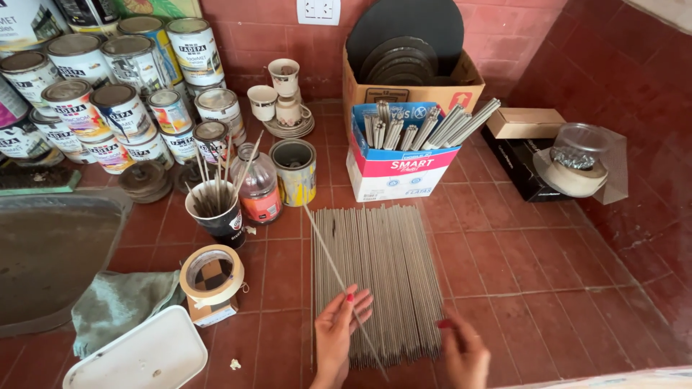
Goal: Bundling thin metal rods together by aligning them and wrapping masking tape around one end.
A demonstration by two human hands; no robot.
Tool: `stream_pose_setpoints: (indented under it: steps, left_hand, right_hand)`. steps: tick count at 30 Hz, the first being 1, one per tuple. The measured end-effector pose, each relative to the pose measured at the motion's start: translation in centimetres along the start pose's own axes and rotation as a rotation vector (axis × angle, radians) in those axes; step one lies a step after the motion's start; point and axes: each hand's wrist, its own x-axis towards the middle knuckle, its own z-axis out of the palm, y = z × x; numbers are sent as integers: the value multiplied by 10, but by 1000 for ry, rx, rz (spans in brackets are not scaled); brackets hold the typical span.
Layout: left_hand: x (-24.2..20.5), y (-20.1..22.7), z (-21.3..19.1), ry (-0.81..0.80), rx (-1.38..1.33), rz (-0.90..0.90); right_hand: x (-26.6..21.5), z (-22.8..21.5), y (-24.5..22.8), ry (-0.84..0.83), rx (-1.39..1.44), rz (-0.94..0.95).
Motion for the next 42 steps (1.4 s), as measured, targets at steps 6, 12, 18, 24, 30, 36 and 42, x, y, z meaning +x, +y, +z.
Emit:
stream_pose_setpoints:
  steps: [6,12,18,24,30,36,42]
  left_hand:
    - [-12,17,27,-41,9,-40]
    - [-13,23,34,-99,-49,-32]
    - [-11,23,35,-107,-147,-38]
    - [-11,16,37,-93,-128,4]
    - [-6,5,29,-158,-105,-16]
    - [-4,10,11,-113,-104,55]
    - [-8,17,4,-48,-49,1]
  right_hand:
    - [-29,36,-97,-143,281,50]
    - [-34,52,-98,-223,282,-13]
    - [-42,57,-90,-320,424,81]
    - [-50,60,-75,-464,608,333]
    - [-49,54,-93,-481,620,330]
    - [-8,21,-74,-368,-45,-90]
    - [10,7,4,-45,-784,-307]
